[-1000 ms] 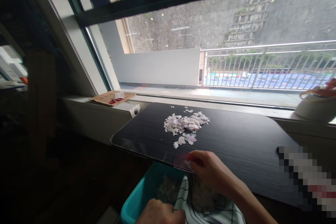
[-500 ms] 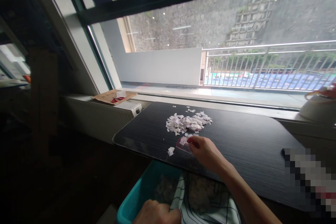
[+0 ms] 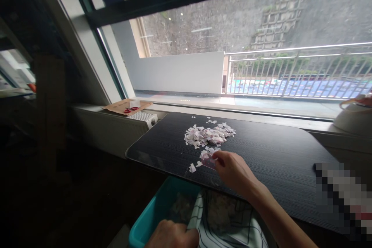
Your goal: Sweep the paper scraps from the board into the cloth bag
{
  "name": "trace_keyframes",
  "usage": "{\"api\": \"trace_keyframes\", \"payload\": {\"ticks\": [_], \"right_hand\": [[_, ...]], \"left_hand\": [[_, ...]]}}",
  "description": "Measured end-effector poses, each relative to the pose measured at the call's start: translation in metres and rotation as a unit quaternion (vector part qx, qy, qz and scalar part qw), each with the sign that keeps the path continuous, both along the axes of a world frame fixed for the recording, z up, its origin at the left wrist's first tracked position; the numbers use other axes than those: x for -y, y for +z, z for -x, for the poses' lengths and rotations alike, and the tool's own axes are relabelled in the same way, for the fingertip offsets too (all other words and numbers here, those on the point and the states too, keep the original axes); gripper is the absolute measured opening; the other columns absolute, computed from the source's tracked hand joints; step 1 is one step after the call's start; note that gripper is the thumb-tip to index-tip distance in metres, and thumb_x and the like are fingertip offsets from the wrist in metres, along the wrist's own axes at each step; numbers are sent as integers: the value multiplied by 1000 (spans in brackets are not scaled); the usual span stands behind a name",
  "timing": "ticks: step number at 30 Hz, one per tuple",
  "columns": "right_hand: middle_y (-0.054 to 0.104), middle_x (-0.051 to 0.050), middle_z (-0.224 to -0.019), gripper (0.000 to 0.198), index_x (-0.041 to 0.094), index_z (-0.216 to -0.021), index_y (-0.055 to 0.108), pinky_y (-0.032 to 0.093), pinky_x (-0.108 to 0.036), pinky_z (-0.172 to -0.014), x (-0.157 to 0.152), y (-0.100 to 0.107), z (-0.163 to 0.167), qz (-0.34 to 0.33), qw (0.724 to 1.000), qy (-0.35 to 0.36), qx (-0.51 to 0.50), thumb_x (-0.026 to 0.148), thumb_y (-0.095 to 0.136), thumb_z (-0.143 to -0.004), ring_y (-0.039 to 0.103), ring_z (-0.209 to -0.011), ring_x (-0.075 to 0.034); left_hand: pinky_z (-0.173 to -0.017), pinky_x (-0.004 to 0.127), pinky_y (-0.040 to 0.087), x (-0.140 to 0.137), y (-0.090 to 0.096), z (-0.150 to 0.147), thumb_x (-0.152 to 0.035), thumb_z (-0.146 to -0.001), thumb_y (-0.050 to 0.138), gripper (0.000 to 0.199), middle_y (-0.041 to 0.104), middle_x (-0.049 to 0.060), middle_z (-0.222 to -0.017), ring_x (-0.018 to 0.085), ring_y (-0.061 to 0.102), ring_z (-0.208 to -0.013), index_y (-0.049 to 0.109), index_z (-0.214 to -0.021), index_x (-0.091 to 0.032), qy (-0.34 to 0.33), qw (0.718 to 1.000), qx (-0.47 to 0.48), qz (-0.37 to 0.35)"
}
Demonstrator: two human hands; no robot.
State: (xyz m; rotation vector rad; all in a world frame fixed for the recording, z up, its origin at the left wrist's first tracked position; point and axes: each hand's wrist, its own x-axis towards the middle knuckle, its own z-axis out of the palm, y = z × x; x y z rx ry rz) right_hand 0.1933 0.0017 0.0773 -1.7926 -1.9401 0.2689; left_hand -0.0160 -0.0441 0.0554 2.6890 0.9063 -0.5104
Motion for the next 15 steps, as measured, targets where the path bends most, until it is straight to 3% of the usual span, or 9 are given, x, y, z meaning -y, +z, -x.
{"api": "trace_keyframes", "payload": {"ticks": [6, 9, 15], "right_hand": [[72, -2, -72, 30, 20, -95, 73, 40, -23, -58, 5, 2, 4, -4, 1000, 28, -8, 23, 44, -85, 61, -60, -15], [73, -3, -73, 29, 20, -92, 73, 40, -23, -59, 7, 1, 3, 0, 999, 33, -5, 23, 45, -85, 62, -62, -16], [75, -3, -79, 29, 21, -95, 73, 42, -23, -62, 10, -1, 4, -15, 998, 52, -24, 23, 46, -86, 65, -68, -16]], "left_hand": [[-59, 31, 51, -2, -10, 4, -36, -87, 60, 24, 73, 13, -85, 32, 72, -74, 70, -101, -19, 7, 1000, 20, -13], [-57, 29, 50, -3, -9, 5, -41, -86, 60, 28, 73, 13, -84, 31, 72, -73, 70, -99, -19, 10, 1000, 25, -12], [-64, 32, 52, -2, -2, 5, -29, -88, 60, 23, 74, 12, -91, 32, 71, -81, 69, -107, -21, 25, 1000, 8, -1]]}}
